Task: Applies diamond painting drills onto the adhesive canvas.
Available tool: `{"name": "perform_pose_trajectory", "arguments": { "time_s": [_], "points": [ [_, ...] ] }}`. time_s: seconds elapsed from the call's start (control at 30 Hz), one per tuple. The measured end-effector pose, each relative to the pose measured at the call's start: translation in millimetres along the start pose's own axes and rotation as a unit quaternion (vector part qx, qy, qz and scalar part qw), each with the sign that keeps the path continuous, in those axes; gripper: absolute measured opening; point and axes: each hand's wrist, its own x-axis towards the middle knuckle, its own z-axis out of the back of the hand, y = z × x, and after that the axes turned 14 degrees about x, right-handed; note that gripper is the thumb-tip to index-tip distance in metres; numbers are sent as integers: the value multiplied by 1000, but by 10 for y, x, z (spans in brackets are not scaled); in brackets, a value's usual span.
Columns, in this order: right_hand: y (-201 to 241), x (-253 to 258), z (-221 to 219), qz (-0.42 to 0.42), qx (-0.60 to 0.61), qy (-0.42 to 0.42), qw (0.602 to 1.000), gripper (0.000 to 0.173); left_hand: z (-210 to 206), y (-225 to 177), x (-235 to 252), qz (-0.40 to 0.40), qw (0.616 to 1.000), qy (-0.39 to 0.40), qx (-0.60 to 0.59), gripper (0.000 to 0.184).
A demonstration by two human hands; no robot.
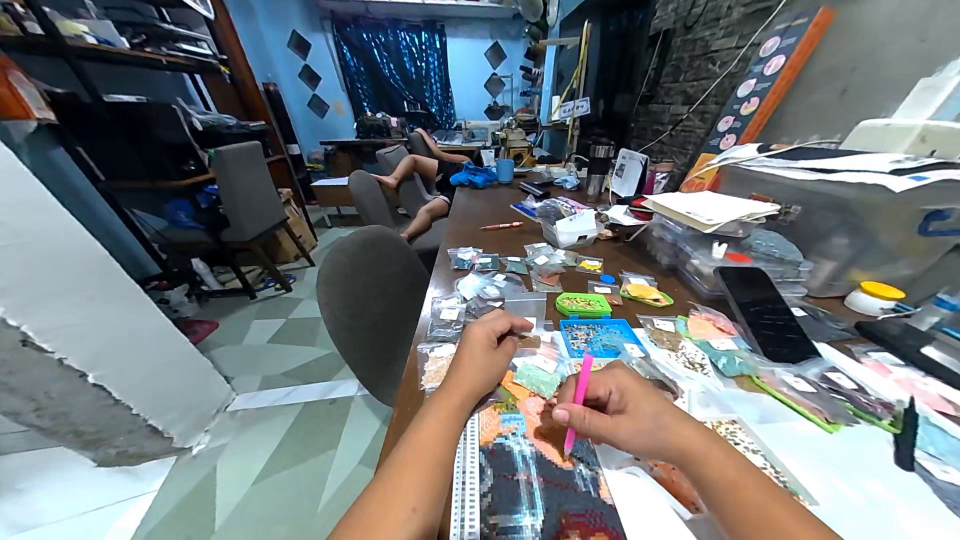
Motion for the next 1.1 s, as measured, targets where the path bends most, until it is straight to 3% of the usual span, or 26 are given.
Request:
{"name": "perform_pose_trajectory", "arguments": {
  "time_s": [0.73, 1.1],
  "points": [
    [-22, 3, -23, 11, -1, 24, 1000, 29, 9, -12, 10, 7, 1000, 0, -12, 24],
    [69, 25, -27, -11, -37, 74, 997, 33, 16, -18, 2, -3, 1000, 3, -1, 22]
  ]
}}
